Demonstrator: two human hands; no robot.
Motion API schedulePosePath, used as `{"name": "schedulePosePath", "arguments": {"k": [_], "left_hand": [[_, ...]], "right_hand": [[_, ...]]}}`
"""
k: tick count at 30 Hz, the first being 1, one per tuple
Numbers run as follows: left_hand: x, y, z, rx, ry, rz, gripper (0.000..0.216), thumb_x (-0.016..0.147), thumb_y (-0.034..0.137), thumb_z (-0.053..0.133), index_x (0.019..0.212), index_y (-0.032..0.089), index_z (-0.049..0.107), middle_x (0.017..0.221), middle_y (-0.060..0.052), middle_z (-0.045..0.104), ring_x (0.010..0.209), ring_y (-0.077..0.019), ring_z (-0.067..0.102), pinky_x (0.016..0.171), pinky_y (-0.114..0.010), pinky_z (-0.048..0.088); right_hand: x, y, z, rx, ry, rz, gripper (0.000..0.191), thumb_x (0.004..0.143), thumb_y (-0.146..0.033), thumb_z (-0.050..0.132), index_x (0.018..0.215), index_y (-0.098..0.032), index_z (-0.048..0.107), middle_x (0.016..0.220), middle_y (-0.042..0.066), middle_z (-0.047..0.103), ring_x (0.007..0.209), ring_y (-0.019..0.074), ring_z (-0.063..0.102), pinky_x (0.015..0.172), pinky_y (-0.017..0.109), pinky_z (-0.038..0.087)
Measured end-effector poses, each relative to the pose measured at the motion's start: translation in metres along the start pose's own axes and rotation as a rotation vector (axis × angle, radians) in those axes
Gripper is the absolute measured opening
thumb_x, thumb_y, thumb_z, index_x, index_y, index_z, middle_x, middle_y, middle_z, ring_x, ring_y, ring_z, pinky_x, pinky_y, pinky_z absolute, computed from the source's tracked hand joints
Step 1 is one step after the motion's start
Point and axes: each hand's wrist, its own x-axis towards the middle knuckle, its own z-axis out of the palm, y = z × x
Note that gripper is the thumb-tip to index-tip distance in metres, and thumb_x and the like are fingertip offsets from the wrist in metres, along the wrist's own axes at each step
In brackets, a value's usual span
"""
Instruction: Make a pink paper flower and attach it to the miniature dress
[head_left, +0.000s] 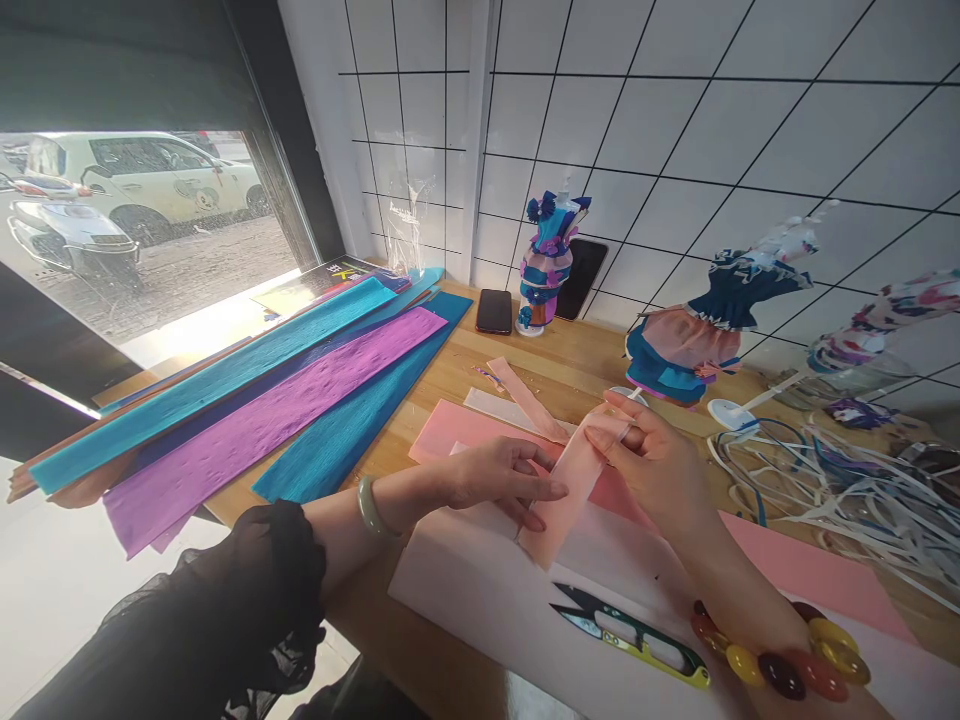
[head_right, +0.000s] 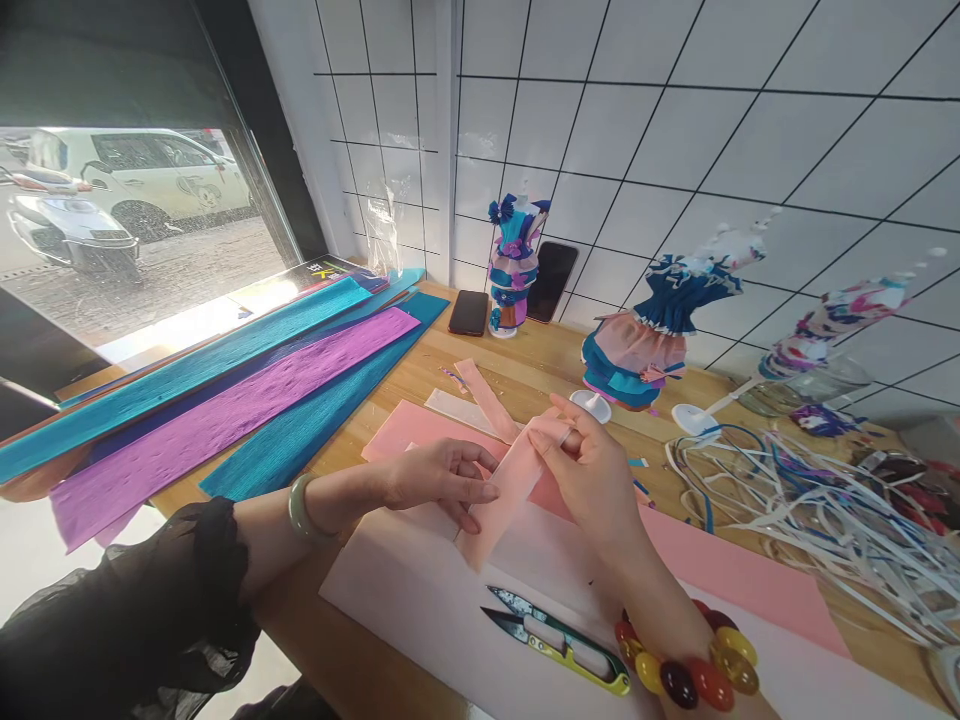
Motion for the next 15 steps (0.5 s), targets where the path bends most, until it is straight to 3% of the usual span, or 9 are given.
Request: {"name": "schedulePosePath", "arguments": {"k": [3,9,15], "left_hand": [[0.0009,-0.0023,-0.0001,0.02,0.004,-0.004,0.048,0.057,0.041,0.075,0.094,0.017,0.057,0.067,0.005,0.053,0.055,-0.0116,0.062,0.06,-0.03,0.055],[0.0008,-0.0011,0.0011,0.031,0.03,-0.017,0.036,0.055,0.036,0.077,0.073,0.013,0.056,0.059,0.007,0.046,0.05,-0.0077,0.058,0.056,-0.024,0.054],[0.0019,-0.0034,-0.0018,0.049,0.0,-0.005,0.037,0.056,0.037,0.076,0.075,0.013,0.056,0.061,0.006,0.047,0.052,-0.0089,0.059,0.052,-0.023,0.053]], "right_hand": [[-0.0017,-0.002,0.0012,0.018,0.002,0.002,0.056,0.074,-0.041,0.058,0.125,-0.02,0.05,0.063,-0.001,0.063,0.063,0.0167,0.057,0.061,0.029,0.045],[-0.0032,-0.0044,0.0005,0.063,-0.008,0.007,0.057,0.074,-0.04,0.058,0.126,-0.02,0.049,0.067,0.0,0.066,0.063,0.0159,0.057,0.061,0.028,0.045],[-0.0026,-0.0027,0.0008,0.107,-0.026,0.0,0.06,0.074,-0.042,0.058,0.128,-0.019,0.048,0.077,0.003,0.067,0.069,0.0173,0.059,0.065,0.03,0.046]]}}
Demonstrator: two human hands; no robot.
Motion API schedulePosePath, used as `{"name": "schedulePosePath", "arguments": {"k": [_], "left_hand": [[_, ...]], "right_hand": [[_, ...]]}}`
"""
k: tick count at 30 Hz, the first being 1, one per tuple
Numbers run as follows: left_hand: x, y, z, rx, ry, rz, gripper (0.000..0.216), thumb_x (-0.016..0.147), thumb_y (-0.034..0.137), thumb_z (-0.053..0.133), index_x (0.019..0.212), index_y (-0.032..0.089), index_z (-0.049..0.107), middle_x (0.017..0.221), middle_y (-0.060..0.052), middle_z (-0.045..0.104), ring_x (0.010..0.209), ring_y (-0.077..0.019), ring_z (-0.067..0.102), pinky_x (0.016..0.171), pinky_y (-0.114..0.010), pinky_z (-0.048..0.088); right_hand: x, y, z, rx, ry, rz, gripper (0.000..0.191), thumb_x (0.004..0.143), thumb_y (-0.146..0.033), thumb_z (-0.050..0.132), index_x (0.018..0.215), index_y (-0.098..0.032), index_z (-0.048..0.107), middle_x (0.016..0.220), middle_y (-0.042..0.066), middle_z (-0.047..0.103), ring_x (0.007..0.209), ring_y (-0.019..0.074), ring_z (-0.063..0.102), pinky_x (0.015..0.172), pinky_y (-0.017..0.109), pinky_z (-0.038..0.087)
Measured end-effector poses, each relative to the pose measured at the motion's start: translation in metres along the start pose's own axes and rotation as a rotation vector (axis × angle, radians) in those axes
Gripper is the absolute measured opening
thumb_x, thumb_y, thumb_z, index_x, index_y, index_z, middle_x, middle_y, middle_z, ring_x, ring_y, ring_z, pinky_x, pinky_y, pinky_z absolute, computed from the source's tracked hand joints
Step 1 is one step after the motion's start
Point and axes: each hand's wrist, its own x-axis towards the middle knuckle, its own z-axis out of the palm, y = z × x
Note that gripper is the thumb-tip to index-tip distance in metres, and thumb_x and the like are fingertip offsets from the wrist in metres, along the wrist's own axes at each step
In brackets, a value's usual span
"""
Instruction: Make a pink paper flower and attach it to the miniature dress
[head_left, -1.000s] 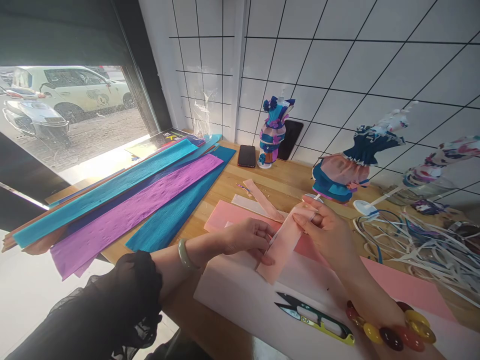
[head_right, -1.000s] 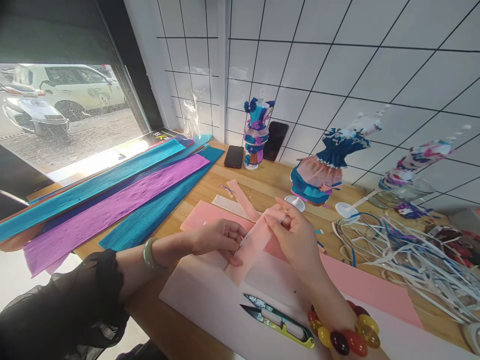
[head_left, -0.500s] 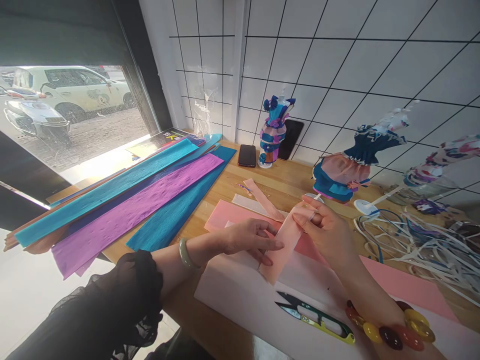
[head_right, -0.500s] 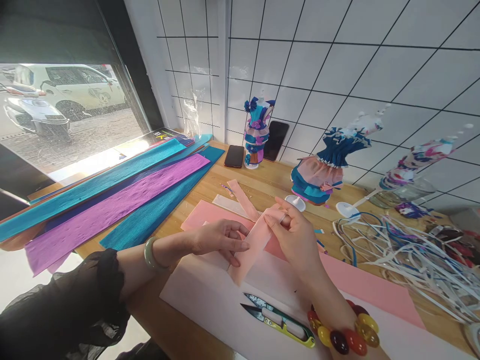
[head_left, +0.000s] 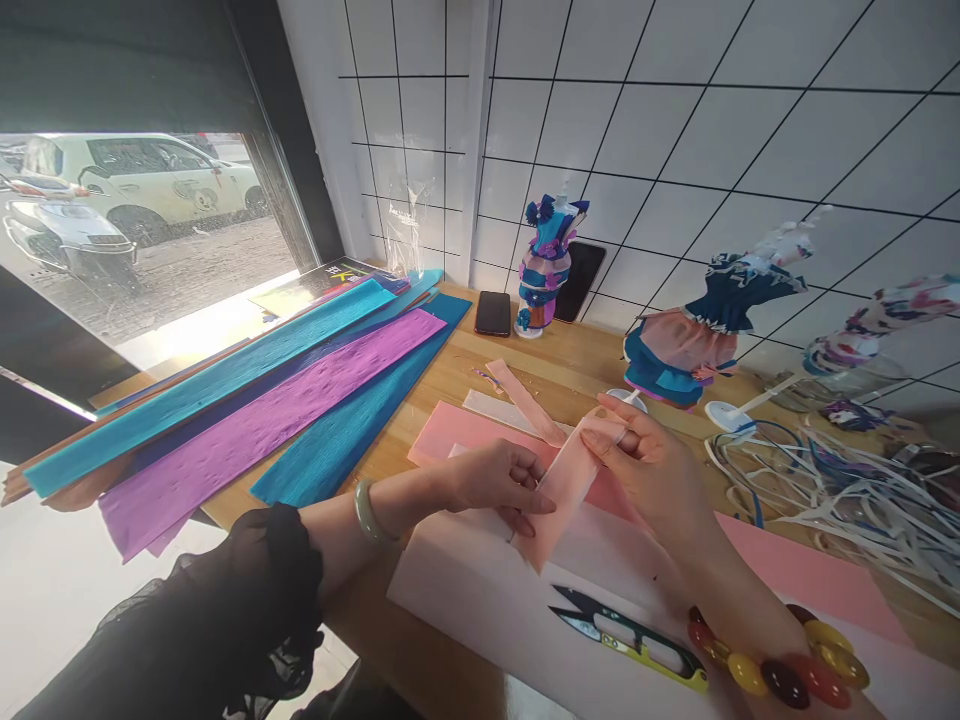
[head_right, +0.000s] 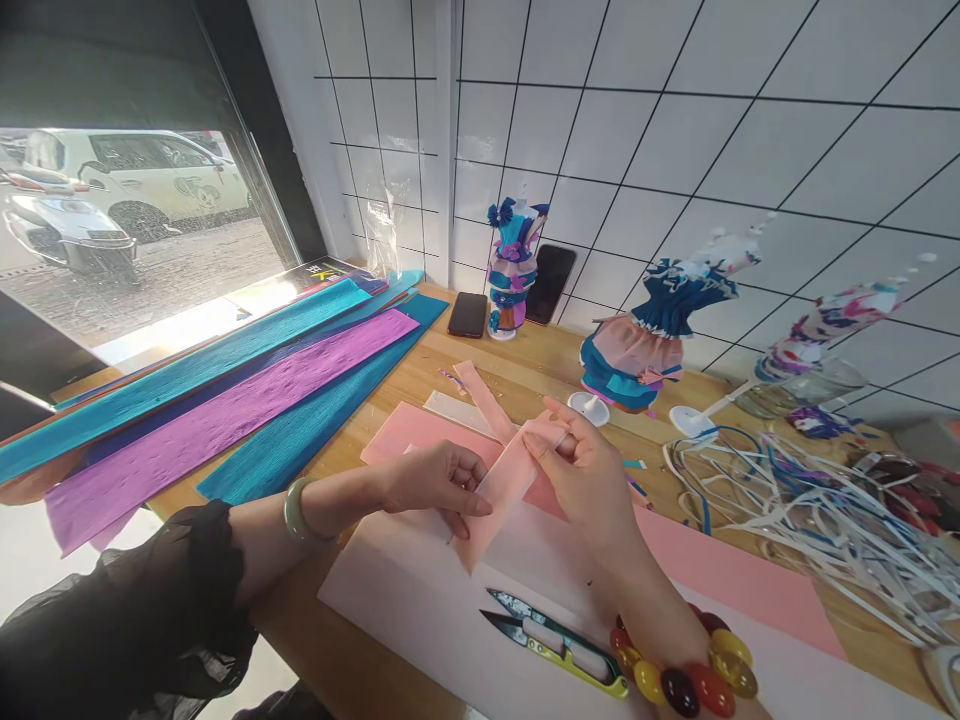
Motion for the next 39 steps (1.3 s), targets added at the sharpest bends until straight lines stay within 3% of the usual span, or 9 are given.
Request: {"name": "schedulePosePath", "arguments": {"k": [20,25,29,39], "left_hand": [[-0.004,0.004,-0.004,0.1,-0.032,-0.056,0.033,0.058,0.037,0.075,0.068,0.014,0.054,0.063,0.003,0.055,0.055,-0.0118,0.061,0.053,-0.024,0.051],[-0.007,0.013,-0.004,0.076,-0.03,-0.003,0.031,0.062,0.031,0.073,0.086,0.016,0.06,0.083,-0.001,0.06,0.068,-0.013,0.061,0.048,-0.02,0.05],[-0.01,0.023,-0.001,-0.042,-0.037,0.077,0.033,0.066,0.03,0.07,0.096,0.018,0.062,0.096,-0.004,0.06,0.081,-0.0136,0.058,0.052,-0.018,0.051],[-0.009,0.02,0.002,-0.193,-0.012,0.065,0.028,0.063,0.027,0.073,0.086,0.013,0.065,0.082,-0.004,0.065,0.075,-0.0143,0.064,0.071,-0.026,0.052]], "right_hand": [[-0.003,-0.003,0.004,0.21,-0.038,0.091,0.062,0.071,-0.039,0.064,0.128,-0.022,0.047,0.079,0.001,0.066,0.072,0.0151,0.058,0.069,0.029,0.046],[-0.006,-0.009,0.005,0.17,-0.021,0.097,0.062,0.071,-0.038,0.063,0.129,-0.02,0.047,0.079,0.002,0.067,0.068,0.0151,0.058,0.063,0.027,0.046],[-0.012,-0.015,0.009,0.151,-0.037,0.107,0.062,0.073,-0.038,0.06,0.13,-0.02,0.044,0.079,0.002,0.068,0.068,0.0158,0.059,0.06,0.026,0.047],[-0.021,-0.02,0.017,0.029,-0.069,0.087,0.056,0.073,-0.037,0.059,0.126,-0.022,0.049,0.063,-0.002,0.062,0.059,0.0155,0.056,0.051,0.025,0.043]]}}
